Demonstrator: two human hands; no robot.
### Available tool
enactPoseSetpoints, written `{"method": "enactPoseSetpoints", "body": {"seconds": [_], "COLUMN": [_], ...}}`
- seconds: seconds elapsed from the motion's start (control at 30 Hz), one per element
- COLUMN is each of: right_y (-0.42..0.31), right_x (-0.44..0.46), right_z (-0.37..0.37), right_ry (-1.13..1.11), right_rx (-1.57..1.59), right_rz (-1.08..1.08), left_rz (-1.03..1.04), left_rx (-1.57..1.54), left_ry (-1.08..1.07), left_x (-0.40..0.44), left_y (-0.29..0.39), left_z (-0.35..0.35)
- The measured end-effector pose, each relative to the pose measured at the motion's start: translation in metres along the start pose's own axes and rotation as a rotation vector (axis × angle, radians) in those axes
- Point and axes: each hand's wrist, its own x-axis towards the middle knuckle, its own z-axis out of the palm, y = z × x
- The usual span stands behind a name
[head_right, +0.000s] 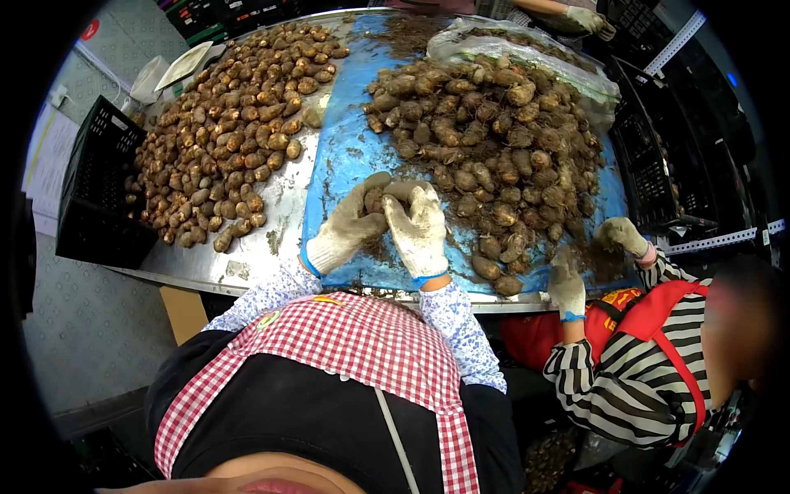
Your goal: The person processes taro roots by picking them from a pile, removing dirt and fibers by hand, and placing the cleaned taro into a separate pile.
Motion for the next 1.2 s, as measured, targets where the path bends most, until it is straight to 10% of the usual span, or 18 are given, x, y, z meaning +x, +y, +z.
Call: {"method": "enactPoseSetpoints", "body": {"seconds": [0.17, 0.2, 0.3, 0.53, 0.6, 0.7, 0.77, 0.97, 1.13, 1.2], "right_y": [-0.013, 0.003, 0.014, 0.001, -0.014, -0.012, -0.018, 0.032, -0.016, -0.019], "right_x": [0.019, 0.026, 0.033, 0.013, 0.01, 0.015, 0.028, 0.022, 0.011, 0.009], "right_z": [-0.01, -0.008, -0.014, -0.008, -0.003, -0.007, -0.009, -0.023, -0.014, -0.016], "right_ry": [-0.129, -0.175, -0.046, -0.25, -0.226, -0.248, -0.238, -0.062, -0.275, -0.404], "right_rx": [-0.224, -0.085, -0.437, 0.316, -0.229, -0.344, -0.42, -0.398, -0.156, -0.519], "right_rz": [0.092, 0.327, 0.095, 0.269, -0.111, 0.059, 0.325, 0.215, 0.241, 0.02], "left_rz": [0.024, 0.009, -0.052, -0.154, 0.015, 0.025, -0.144, -0.115, -0.106, -0.124], "left_rx": [0.283, 0.161, -0.183, 0.242, 0.41, 0.488, 0.217, -0.363, -0.298, -0.182], "left_ry": [-0.028, -0.1, -0.243, -0.181, -0.161, -0.086, -0.123, -0.112, -0.137, -0.163], "left_x": [0.0, -0.001, -0.006, 0.002, 0.009, -0.002, 0.001, -0.012, -0.011, -0.012], "left_y": [0.028, 0.026, 0.021, 0.043, 0.029, 0.035, 0.014, 0.033, 0.018, 0.02], "left_z": [-0.004, -0.006, -0.009, -0.005, -0.006, 0.006, -0.01, -0.01, -0.017, -0.016]}}
